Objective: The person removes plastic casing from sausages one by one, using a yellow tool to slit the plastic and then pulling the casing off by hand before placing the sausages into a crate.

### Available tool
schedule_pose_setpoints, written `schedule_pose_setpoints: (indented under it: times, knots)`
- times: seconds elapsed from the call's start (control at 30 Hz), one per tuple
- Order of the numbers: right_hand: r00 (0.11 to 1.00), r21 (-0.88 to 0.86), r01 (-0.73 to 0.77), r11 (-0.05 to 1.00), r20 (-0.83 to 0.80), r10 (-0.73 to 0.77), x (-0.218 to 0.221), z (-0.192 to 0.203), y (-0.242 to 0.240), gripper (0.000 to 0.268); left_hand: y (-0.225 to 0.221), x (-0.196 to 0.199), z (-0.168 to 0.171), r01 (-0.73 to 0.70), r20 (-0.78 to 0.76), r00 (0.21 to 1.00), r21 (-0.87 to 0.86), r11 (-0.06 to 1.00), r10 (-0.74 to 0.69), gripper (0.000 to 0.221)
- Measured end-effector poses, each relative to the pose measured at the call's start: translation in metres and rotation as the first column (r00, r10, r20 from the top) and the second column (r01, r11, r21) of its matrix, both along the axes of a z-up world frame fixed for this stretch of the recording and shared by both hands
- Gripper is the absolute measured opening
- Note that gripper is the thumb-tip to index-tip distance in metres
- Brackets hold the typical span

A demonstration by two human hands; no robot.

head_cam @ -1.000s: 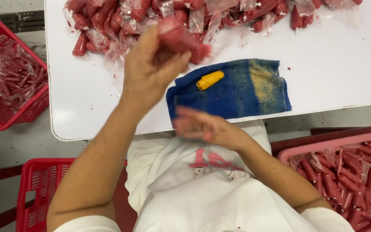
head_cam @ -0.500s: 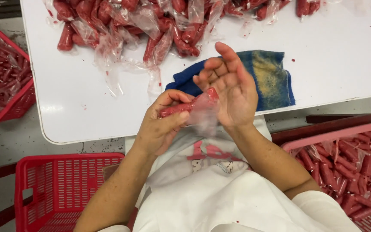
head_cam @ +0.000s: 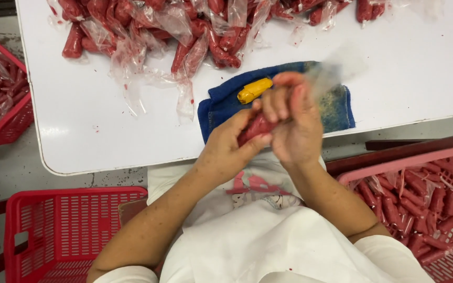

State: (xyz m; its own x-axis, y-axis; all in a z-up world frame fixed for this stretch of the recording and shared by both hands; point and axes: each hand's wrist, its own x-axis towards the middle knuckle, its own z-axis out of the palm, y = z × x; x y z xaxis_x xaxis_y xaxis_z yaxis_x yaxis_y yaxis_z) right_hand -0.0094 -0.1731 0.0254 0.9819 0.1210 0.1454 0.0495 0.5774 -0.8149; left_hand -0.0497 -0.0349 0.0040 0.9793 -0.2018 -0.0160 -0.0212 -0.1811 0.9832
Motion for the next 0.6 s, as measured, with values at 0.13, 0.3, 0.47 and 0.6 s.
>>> schedule_pose_setpoints:
  times: [0.13, 0.3, 0.47, 0.6]
  knots:
    - [0.995, 0.575, -0.089, 0.813, 0.021, 0.094, -0.010, 0.025, -0.080, 0.057, 0.014, 0.004, 0.033, 0.146, -0.003, 0.988, 0.309, 0.940, -0.153, 0.031]
    - [0.550, -0.821, 0.567, -0.069, 0.314, 0.774, -0.026, 0.102, -0.071, 0.064, 0.020, 0.004, 0.051, 0.288, -0.110, 0.957, 0.482, 0.828, -0.269, 0.032]
    - [0.500, -0.748, 0.649, -0.139, 0.282, 0.819, -0.017, 0.067, -0.056, 0.034, 0.021, 0.005, 0.058, 0.329, -0.134, 0.944, 0.410, 0.851, -0.300, 0.037]
    - [0.425, -0.610, 0.779, -0.149, 0.338, 0.840, -0.017, 0.059, -0.046, 0.018, 0.026, 0.001, 0.050, 0.323, -0.146, 0.946, 0.399, 0.858, -0.288, 0.035]
